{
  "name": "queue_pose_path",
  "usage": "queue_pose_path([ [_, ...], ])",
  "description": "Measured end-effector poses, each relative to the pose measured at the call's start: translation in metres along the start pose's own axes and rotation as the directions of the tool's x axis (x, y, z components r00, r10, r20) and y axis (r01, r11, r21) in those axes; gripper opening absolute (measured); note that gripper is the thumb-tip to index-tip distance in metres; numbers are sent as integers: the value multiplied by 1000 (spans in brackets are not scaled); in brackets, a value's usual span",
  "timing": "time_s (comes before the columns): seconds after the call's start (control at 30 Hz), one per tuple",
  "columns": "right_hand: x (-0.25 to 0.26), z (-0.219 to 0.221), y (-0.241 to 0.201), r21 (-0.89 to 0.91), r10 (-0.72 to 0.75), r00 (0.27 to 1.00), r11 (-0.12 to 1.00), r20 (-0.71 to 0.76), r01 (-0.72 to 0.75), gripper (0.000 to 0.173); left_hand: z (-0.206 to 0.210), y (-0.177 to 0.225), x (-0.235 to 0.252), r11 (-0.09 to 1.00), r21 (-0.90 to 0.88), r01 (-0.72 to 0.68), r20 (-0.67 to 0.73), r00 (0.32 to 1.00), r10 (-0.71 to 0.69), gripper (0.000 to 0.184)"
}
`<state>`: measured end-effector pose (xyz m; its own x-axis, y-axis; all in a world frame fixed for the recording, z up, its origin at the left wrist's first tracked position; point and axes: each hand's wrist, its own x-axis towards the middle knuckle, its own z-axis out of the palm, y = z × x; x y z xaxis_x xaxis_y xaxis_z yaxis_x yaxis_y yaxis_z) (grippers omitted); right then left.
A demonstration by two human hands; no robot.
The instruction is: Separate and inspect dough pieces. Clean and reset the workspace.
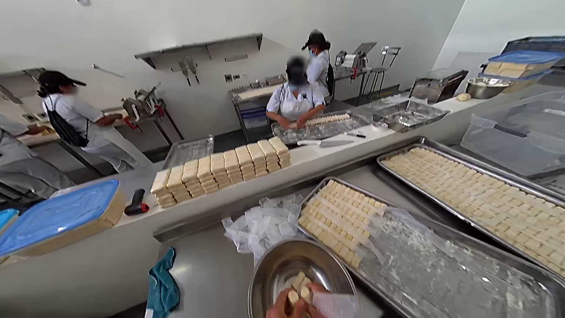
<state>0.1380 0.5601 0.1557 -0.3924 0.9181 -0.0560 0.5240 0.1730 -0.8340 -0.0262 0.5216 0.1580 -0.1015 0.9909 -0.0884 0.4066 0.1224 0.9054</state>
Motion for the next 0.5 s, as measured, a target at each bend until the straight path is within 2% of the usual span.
queue_pose_path([
  [0.1, -4, -15, -3, -123, 45, 997, 992, 55, -38, 49, -8, 5, 0, 994, -105, 37, 3, 999, -37, 37],
  [0.2, 1, -28, 14, -195, 1, 1000, 981, 25, 4, 37, -16, 0, 4, 968, -137, 209, 95, 976, -197, 40],
  [0.3, 4, -48, 13, -91, -27, 997, 996, -74, 20, 25, -19, -19, 9, 950, 49, 309, 164, 935, -313, 43],
  [0.37, 5, -62, 5, 19, -34, 986, 999, -165, 37, 21, -22, -27, 8, 939, 116, 323, 214, 915, -341, 57],
  [0.43, 11, -72, -2, 112, -13, 974, 993, -225, 39, 19, -23, -28, 5, 946, 39, 321, 223, 920, -322, 66],
  [0.5, 17, -69, -6, 157, 22, 972, 987, -235, 16, 12, -22, -19, 1, 923, -187, 337, 261, 923, -284, 66],
])
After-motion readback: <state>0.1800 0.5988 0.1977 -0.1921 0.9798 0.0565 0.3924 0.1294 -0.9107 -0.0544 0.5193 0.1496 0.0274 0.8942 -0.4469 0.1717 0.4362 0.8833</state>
